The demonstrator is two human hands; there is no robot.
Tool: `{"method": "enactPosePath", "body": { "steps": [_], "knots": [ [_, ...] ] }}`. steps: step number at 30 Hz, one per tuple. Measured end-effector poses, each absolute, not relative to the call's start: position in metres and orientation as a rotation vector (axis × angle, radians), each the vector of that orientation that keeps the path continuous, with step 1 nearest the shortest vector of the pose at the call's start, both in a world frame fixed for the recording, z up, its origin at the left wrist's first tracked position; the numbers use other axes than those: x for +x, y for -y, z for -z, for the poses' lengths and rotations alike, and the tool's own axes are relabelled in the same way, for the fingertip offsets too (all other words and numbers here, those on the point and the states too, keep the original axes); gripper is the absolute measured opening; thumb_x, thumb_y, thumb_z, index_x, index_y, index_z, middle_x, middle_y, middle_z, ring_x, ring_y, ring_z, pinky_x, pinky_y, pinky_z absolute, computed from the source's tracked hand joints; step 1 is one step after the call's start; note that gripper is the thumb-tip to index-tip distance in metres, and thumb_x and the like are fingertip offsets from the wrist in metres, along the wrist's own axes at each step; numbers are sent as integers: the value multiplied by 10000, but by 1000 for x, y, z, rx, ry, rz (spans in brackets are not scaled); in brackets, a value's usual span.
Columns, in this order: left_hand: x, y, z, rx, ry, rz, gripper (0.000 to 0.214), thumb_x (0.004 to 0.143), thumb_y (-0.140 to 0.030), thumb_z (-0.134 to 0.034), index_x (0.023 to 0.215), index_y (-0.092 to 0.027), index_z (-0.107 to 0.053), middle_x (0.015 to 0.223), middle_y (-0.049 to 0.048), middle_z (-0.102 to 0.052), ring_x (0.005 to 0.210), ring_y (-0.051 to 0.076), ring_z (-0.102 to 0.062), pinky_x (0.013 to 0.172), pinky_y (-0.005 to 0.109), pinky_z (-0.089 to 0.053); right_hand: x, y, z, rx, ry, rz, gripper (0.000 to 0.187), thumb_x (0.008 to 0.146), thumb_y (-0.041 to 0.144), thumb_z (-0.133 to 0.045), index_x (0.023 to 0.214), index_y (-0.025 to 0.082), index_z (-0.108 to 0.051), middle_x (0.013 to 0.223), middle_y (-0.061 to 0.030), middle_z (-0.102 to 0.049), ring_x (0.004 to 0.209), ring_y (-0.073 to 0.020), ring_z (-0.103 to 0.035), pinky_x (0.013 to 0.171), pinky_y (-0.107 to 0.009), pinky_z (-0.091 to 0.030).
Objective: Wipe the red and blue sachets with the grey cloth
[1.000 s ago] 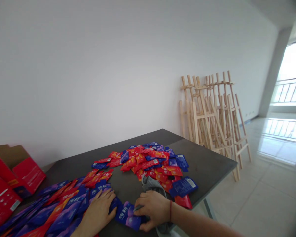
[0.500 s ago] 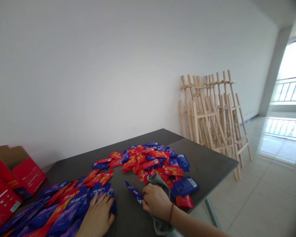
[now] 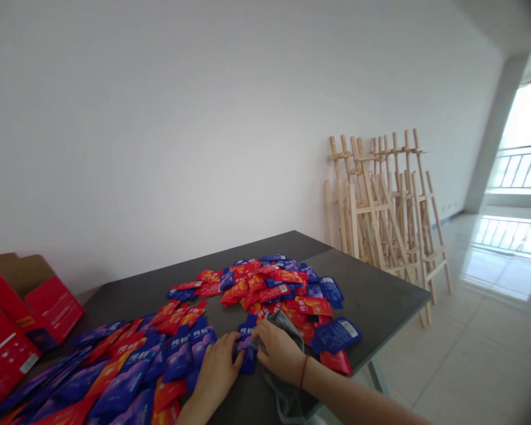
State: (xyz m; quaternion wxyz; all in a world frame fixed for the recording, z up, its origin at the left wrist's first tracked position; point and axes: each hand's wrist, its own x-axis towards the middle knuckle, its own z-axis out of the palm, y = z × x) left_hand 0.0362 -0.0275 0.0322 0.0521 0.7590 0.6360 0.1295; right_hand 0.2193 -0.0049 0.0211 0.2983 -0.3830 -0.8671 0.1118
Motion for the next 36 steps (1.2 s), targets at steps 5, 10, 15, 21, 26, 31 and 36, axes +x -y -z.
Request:
{"method": "enactPosePath", "body": {
  "steps": [5,10,15,21,26,31,36],
  "knots": [
    [36,39,-32,2360,-1933,-500,276,870,-260,-456,1115,-214,-575,1108,81,-698,1080,241,-619,982,422,-323,201,-8,-19,-1008,2253,-373,311,737,62,-509,1030,155,-550,1050,-84,-571,991,-205,-543,890,-317,-428],
    [30,41,-36,2254,-1924,-423,156,856,-194,-438,945,-238,-558,929,14,-728,950,204,-655,1044,457,-243,192,-17,-14,-898,2569,-195,243,791,82,-532,1010,133,-624,1035,-91,-624,1022,-227,-531,946,-339,-391],
    [28,37,-33,2184,-1922,-399,114,836,-155,-454,863,-243,-521,816,-32,-706,856,168,-661,1055,445,-223,187,-21,-18,-1094,2596,-69,224,840,80,-488,972,106,-668,1011,-122,-627,989,-246,-532,876,-352,-409],
    [31,39,-28,2233,-1955,-409,172,833,-101,-391,878,-239,-482,834,-26,-688,843,162,-665,973,380,-278,194,-2,-19,-928,2669,-64,210,859,136,-526,989,165,-687,1044,-73,-637,964,-228,-524,854,-329,-417],
    [34,39,-25,2269,-1952,-410,190,833,-100,-371,925,-233,-471,856,-8,-698,871,176,-673,956,394,-274,211,11,-19,-852,2656,-68,227,892,142,-513,1037,197,-678,1065,-53,-642,983,-209,-531,873,-308,-423],
    [35,40,-21,2304,-1965,-421,222,812,-82,-373,946,-228,-472,889,20,-710,919,193,-663,978,416,-254,203,-11,-23,-1287,2564,65,215,890,111,-492,941,131,-699,1000,-128,-644,982,-259,-554,769,-338,-471],
    [36,40,-22,2320,-1969,-443,253,797,-59,-375,955,-232,-469,913,26,-710,927,186,-660,993,406,-254,187,-22,-25,-1340,2539,86,223,871,73,-479,905,105,-697,985,-161,-639,956,-268,-568,725,-352,-478]
  ]
}}
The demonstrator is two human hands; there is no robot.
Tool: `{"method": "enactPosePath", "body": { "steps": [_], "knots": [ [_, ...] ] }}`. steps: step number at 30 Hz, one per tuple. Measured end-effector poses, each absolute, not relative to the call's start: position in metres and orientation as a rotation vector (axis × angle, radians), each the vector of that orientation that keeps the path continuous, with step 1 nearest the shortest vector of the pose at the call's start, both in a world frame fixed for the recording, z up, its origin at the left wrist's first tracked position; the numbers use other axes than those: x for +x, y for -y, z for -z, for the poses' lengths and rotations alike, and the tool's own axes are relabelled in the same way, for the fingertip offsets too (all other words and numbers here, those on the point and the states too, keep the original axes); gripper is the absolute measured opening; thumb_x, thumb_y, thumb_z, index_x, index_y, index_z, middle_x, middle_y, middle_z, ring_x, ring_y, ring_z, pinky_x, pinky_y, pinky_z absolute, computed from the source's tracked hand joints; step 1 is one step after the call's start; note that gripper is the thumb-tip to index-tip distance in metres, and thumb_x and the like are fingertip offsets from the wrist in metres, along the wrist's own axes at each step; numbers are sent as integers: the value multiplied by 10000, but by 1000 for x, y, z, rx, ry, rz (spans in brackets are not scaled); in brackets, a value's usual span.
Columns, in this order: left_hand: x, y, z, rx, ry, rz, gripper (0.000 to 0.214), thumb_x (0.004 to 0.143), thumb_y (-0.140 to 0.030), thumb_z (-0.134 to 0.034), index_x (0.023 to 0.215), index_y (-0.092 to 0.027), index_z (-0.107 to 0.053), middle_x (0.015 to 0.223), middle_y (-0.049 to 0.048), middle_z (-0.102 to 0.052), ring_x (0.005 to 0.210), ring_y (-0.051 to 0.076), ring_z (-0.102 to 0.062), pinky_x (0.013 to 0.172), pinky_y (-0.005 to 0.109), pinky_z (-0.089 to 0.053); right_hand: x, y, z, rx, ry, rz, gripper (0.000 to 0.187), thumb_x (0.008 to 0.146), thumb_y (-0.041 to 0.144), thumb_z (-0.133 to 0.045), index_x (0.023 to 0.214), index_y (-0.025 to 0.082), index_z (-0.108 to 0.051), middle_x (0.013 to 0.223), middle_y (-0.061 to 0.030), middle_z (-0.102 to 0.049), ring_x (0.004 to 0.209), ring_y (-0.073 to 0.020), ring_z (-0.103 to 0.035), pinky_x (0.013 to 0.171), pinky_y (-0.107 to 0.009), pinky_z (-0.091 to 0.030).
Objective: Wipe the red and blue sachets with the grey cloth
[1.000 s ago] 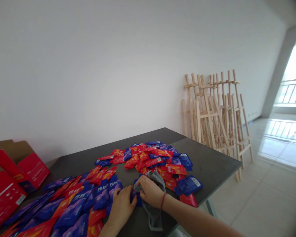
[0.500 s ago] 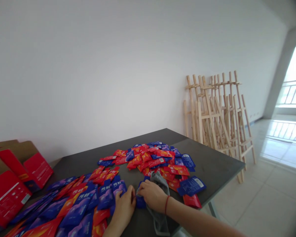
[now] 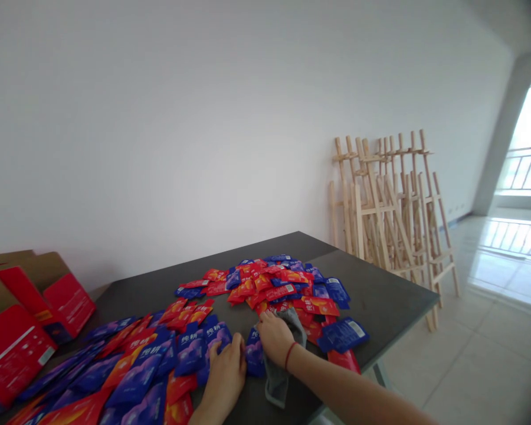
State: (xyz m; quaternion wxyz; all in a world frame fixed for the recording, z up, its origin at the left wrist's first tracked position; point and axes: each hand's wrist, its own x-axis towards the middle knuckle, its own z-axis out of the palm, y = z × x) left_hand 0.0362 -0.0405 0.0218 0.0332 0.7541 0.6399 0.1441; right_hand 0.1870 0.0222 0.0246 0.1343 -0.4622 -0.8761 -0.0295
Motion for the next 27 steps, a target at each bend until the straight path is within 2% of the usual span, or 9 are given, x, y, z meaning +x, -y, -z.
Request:
{"method": "enactPosePath", "body": {
  "steps": [4,10,13,15,19,21,23,27],
  "knots": [
    [37,41,-23,2315,-1983,-484,242,836,-63,-334,949,-227,-470,909,40,-714,932,199,-666,985,416,-262,189,-5,-20,-1060,2633,66,186,901,153,-507,984,163,-672,1031,-87,-645,965,-225,-555,781,-327,-463],
    [39,43,-23,2335,-1970,-518,212,893,-105,-301,947,-217,-473,876,61,-718,934,226,-666,972,445,-279,213,20,-19,-645,2719,3,253,917,204,-492,1131,199,-627,1172,-51,-631,1023,-211,-536,846,-329,-436],
    [40,45,-28,2336,-1965,-577,203,881,-99,-311,897,-223,-471,866,50,-705,916,217,-661,971,444,-295,223,14,-21,-733,2708,-19,274,904,192,-499,1141,221,-633,1166,-39,-634,1009,-211,-545,842,-333,-442],
    [40,46,-32,2337,-1931,-635,199,888,-111,-306,885,-226,-468,872,51,-690,892,212,-656,947,424,-330,223,7,-22,-932,2650,-8,262,889,158,-496,1098,192,-651,1112,-62,-645,986,-219,-554,827,-331,-451],
    [41,45,-34,2173,-1806,-765,209,902,-162,-309,1039,-201,-462,873,56,-651,817,202,-653,775,336,-433,215,-3,-24,-1159,2593,18,227,877,128,-488,1011,136,-672,1027,-106,-648,954,-235,-571,814,-329,-463],
    [42,41,-29,1986,-1743,-863,269,895,-221,-385,1159,-186,-429,852,28,-630,793,189,-654,725,302,-454,212,-3,-24,-1146,2604,27,212,873,131,-496,989,129,-674,1012,-109,-648,938,-238,-576,811,-333,-467],
    [44,34,-19,1727,-1684,-897,391,858,-304,-507,1217,-187,-408,820,-11,-605,677,163,-641,628,273,-463,212,0,-23,-1099,2604,15,199,872,138,-508,978,138,-677,1002,-100,-650,930,-236,-578,820,-334,-469],
    [48,21,0,1392,-1611,-808,601,771,-342,-628,1277,-162,-359,680,-90,-533,355,88,-464,346,218,-310,216,1,-19,-991,2579,-67,201,874,149,-523,995,158,-685,997,-83,-658,932,-229,-585,864,-340,-467]
  ]
}}
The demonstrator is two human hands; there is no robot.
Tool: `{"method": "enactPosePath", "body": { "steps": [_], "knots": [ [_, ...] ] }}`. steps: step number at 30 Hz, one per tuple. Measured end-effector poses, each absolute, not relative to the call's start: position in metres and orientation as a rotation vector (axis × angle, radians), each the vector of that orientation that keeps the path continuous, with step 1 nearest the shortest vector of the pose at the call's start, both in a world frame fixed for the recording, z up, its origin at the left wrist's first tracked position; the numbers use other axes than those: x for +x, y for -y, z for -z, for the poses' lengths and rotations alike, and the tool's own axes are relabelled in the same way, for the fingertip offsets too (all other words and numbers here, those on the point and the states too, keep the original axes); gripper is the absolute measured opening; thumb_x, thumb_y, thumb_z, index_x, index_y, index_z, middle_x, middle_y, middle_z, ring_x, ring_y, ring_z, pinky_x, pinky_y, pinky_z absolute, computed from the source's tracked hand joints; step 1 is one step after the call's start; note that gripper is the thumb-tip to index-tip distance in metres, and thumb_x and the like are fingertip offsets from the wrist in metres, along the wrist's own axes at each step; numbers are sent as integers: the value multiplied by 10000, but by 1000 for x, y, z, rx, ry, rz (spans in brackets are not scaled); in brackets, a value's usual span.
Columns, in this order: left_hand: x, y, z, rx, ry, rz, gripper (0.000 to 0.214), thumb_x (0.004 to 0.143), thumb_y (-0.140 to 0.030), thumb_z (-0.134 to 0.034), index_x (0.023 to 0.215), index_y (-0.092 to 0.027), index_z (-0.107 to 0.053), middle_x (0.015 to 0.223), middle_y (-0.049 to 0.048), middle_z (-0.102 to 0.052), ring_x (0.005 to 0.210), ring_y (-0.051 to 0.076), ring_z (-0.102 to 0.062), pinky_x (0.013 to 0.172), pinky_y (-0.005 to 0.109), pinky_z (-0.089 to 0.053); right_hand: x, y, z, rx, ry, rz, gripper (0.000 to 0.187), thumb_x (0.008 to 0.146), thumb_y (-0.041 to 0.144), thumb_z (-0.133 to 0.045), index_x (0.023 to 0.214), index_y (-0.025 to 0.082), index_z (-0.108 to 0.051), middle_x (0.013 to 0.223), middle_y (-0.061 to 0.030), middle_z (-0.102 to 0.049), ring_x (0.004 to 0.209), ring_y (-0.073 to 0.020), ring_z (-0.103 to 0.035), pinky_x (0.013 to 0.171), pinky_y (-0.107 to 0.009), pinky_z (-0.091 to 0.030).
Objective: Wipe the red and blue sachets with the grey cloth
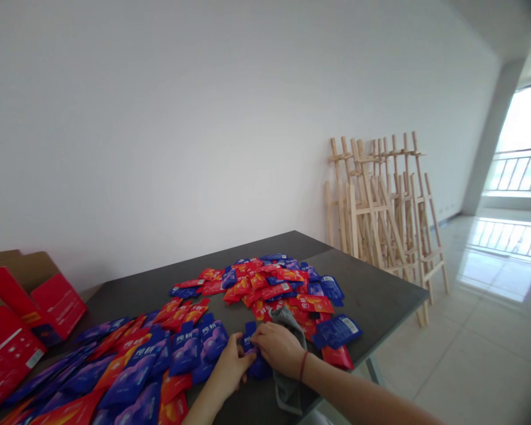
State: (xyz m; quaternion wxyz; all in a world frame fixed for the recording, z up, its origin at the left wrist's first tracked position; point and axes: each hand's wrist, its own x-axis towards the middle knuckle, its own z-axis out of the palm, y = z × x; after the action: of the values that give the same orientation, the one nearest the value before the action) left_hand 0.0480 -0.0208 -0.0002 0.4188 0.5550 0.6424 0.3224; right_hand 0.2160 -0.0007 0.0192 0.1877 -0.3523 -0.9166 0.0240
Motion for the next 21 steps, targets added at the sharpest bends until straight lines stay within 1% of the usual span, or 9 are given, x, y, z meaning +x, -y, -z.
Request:
{"method": "enactPosePath", "body": {
  "steps": [2,4,8,10,12,15,18,20,21],
  "knots": [
    [48,17,5,1342,-1580,-821,684,764,-329,-630,1331,-142,-295,622,-117,-505,315,77,-417,311,204,-285,218,0,-18,-968,2533,-126,221,875,140,-517,1012,159,-689,1011,-84,-661,943,-224,-588,883,-339,-467],
    [47,17,3,1300,-1534,-870,712,767,-347,-630,1352,-146,-278,593,-129,-490,308,70,-402,311,196,-315,217,1,-18,-937,2460,-196,257,877,115,-499,1045,164,-688,1041,-80,-662,969,-211,-587,908,-327,-461],
    [44,23,-8,1282,-1411,-1022,563,780,-427,-619,1260,-194,-438,558,-121,-477,335,68,-434,337,186,-377,210,11,-22,-736,2353,-260,323,894,110,-494,1173,176,-643,1144,-64,-639,1050,-182,-552,973,-294,-430],
    [42,25,-14,1256,-1366,-1096,490,791,-426,-597,1213,-204,-487,547,-115,-477,352,68,-444,346,177,-391,204,16,-24,-682,2330,-245,356,900,120,-498,1236,172,-605,1185,-66,-619,1076,-182,-534,981,-287,-427],
    [41,26,-16,1206,-1336,-1138,438,790,-390,-579,1179,-199,-516,517,-117,-457,350,66,-424,349,171,-399,199,16,-23,-716,2326,-218,377,902,114,-490,1262,168,-589,1188,-74,-613,1076,-191,-531,974,-295,-433],
    [39,28,-16,1122,-1301,-1131,391,735,-305,-585,1105,-182,-565,469,-121,-427,332,63,-385,337,169,-394,193,8,-18,-857,2383,-176,349,887,96,-485,1197,157,-630,1136,-91,-626,1046,-213,-546,946,-313,-449],
    [36,31,-18,1062,-1262,-1111,376,668,-252,-599,1037,-177,-603,479,-105,-466,335,63,-396,324,163,-367,190,-6,-14,-1080,2422,-177,276,870,76,-480,1040,134,-690,1026,-111,-649,997,-237,-569,898,-333,-467],
    [35,32,-21,1029,-1238,-1116,383,652,-249,-607,1029,-182,-613,502,-95,-499,351,64,-421,330,158,-355,190,-14,-16,-1185,2395,-208,243,862,66,-485,942,122,-708,945,-120,-659,956,-250,-585,873,-347,-473],
    [34,32,-22,1005,-1227,-1118,392,650,-253,-614,1036,-188,-614,514,-93,-511,361,64,-433,336,157,-353,192,-16,-19,-1208,2374,-226,236,859,64,-490,924,120,-709,926,-122,-662,945,-251,-591,871,-349,-473]
  ]
}}
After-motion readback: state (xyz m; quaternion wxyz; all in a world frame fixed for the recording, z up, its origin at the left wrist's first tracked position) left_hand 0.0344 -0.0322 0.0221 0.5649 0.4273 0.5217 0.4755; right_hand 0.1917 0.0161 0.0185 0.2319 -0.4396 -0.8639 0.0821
